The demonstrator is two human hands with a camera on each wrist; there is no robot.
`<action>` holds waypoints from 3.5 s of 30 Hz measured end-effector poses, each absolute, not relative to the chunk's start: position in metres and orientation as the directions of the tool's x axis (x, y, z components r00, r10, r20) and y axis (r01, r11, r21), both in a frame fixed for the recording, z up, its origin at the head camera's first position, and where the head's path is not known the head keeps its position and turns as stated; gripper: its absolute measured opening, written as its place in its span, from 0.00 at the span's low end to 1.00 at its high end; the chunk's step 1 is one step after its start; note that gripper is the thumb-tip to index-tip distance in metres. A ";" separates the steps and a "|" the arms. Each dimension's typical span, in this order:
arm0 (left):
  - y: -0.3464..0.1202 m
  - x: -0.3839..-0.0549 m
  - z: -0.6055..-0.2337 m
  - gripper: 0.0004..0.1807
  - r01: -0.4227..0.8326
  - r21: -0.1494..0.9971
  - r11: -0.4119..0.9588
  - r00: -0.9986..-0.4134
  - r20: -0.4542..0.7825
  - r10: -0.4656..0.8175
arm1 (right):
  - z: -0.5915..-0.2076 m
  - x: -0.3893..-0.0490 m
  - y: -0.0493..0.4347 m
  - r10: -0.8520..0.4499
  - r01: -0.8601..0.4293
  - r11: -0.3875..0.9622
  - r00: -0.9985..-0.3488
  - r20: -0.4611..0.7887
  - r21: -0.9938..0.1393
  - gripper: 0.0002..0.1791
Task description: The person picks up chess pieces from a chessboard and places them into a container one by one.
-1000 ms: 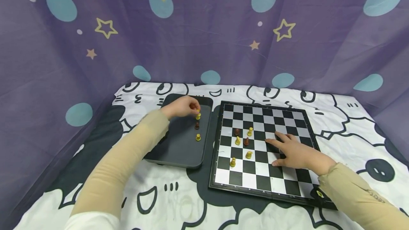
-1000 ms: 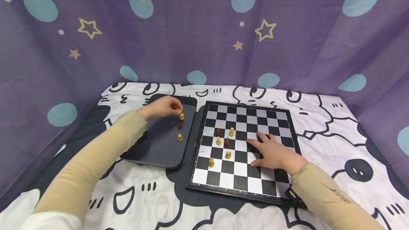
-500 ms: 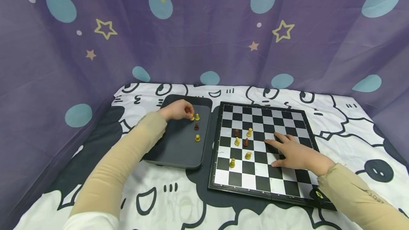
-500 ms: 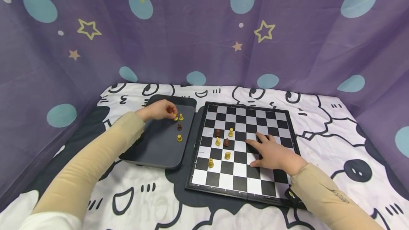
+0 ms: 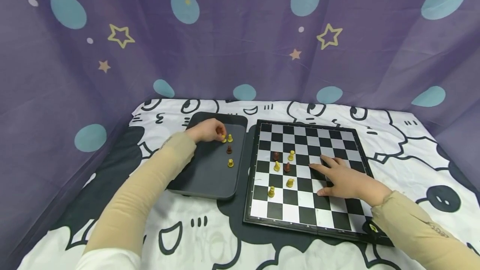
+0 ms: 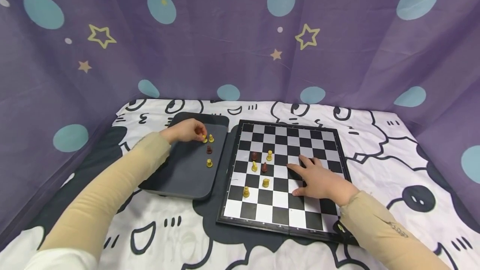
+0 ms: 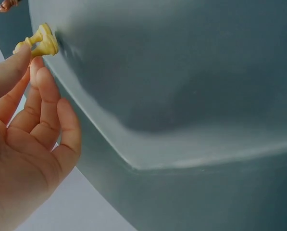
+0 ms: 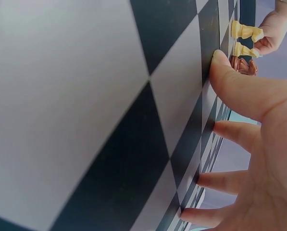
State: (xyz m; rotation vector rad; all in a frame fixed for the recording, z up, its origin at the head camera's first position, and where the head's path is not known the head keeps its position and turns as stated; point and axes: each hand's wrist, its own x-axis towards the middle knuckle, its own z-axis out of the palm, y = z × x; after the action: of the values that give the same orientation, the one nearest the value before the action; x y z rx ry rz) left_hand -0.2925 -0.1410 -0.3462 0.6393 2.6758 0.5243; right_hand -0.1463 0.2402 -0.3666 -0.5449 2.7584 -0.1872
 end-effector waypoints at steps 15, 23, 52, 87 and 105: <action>-0.139 -0.293 -0.348 0.07 0.348 0.389 0.853 -0.842 -0.271 0.467 | -0.366 -0.147 0.239 -0.392 -0.352 0.918 -0.873 -0.290 -0.182 0.44; -0.143 -0.293 -0.344 0.07 0.339 0.438 0.833 -0.842 -0.254 0.476 | -0.365 -0.147 0.239 -0.397 -0.355 0.916 -0.872 -0.287 -0.189 0.43; -0.144 -0.287 -0.327 0.13 0.368 0.540 0.757 -0.850 -0.135 0.509 | -0.365 -0.145 0.238 -0.409 -0.366 0.910 -0.870 -0.275 -0.196 0.44; -0.060 -0.266 -0.315 0.12 0.528 0.546 0.650 -0.726 -0.106 0.679 | -0.363 -0.147 0.240 -0.407 -0.364 0.911 -0.868 -0.283 -0.194 0.44; -0.020 -0.261 -0.327 0.12 0.574 0.539 0.616 -0.644 -0.168 0.747 | -0.363 -0.147 0.239 -0.400 -0.358 0.915 -0.871 -0.286 -0.188 0.43</action>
State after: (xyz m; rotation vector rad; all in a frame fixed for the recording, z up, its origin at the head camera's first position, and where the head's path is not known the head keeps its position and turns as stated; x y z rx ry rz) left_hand -0.2607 -0.0200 -0.3273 1.0554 2.4656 0.6314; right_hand -0.1467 0.2392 -0.3633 -0.5602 2.7551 -0.1851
